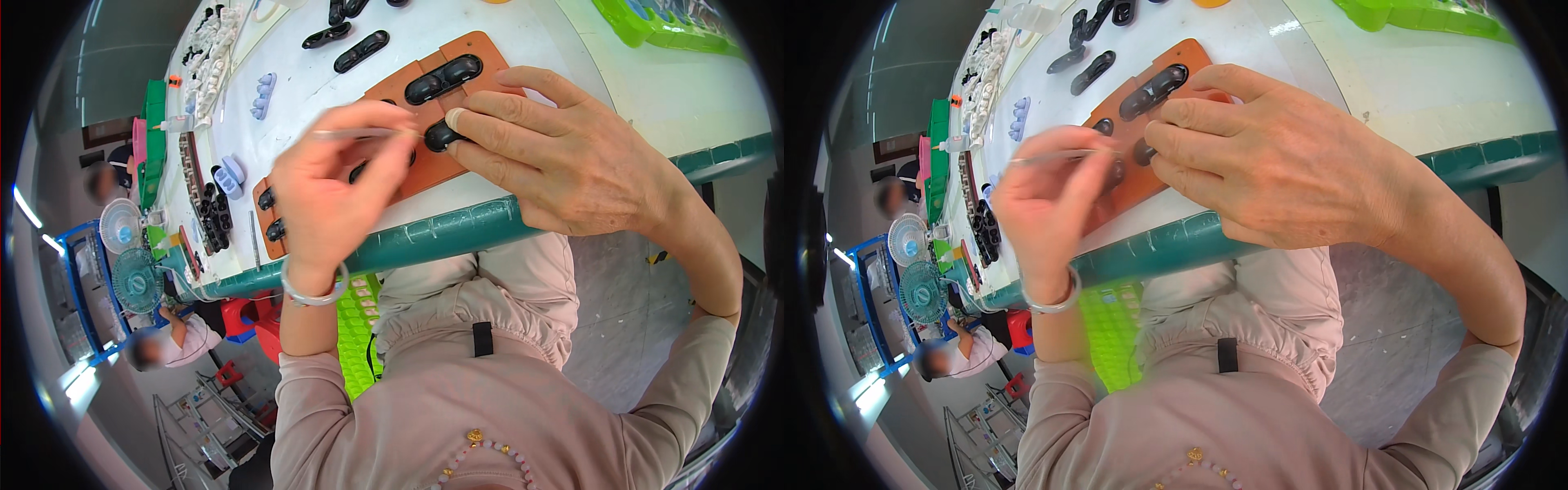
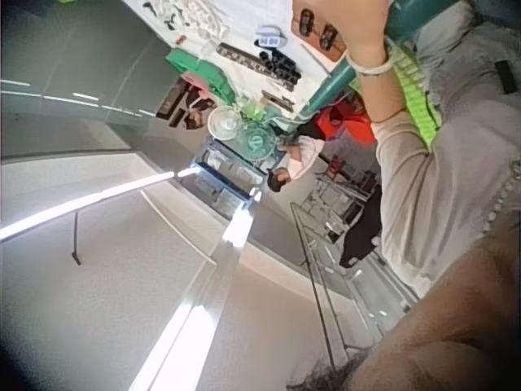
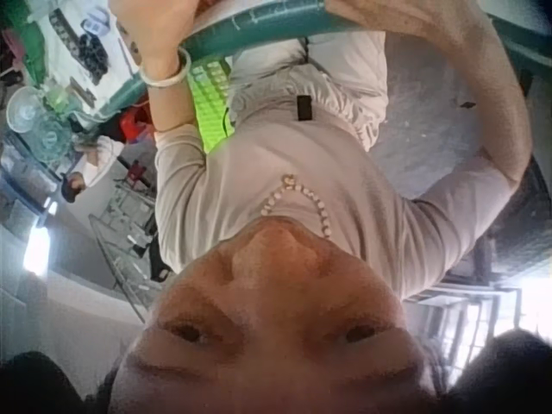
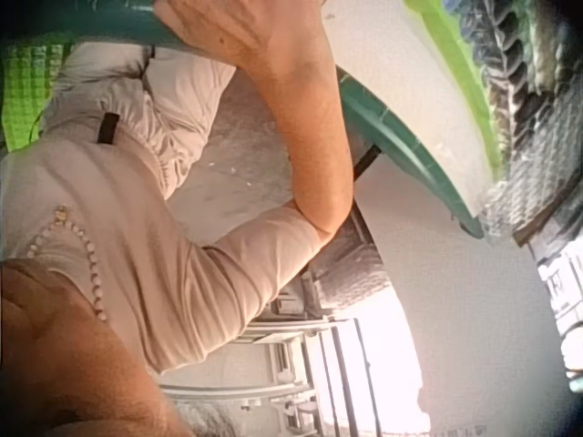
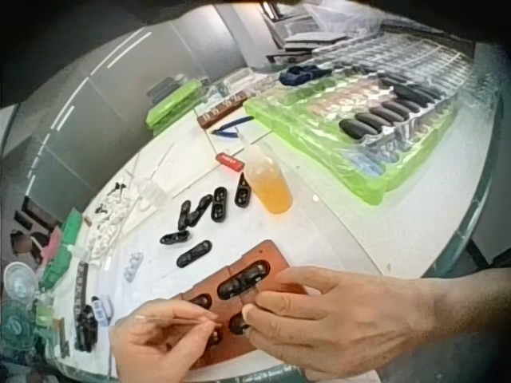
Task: Glue and assemble small black plastic components using an adhesive bottle and tweezers in a factory workshop.
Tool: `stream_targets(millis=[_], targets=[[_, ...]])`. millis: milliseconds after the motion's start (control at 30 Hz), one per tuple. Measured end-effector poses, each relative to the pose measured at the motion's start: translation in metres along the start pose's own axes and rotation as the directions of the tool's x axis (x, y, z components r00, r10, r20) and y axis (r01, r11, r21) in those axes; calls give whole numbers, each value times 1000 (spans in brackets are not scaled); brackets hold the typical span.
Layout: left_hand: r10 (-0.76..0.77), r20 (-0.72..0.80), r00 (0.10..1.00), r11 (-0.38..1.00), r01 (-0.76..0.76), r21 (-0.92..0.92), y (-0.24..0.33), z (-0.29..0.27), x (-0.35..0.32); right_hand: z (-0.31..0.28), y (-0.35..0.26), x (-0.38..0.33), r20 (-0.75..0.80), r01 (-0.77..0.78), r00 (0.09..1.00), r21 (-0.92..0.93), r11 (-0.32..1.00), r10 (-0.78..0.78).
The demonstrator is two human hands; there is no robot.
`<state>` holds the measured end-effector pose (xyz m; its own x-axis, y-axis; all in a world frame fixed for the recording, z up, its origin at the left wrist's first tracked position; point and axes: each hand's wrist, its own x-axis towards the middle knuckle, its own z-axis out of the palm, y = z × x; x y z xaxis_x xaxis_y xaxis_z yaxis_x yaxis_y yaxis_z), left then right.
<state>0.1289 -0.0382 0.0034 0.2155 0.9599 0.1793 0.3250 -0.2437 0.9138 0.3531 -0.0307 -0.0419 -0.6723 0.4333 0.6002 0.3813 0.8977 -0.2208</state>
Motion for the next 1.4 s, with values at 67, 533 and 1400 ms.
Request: stream_targets(millis=[67,533,1400], targets=[[35,-34,999,990,-30,138,4,-18,-2,0,1,-2,11,-6,1000,-17,1000,7],[130,136,982,901,-174,397,-2,-22,-10,8,-12,12,26,-18,1000,44,999,17],[128,23,991,955,-130,267,-8,-46,-21,15,-21,23,55,-11,998,18,1000,10]])
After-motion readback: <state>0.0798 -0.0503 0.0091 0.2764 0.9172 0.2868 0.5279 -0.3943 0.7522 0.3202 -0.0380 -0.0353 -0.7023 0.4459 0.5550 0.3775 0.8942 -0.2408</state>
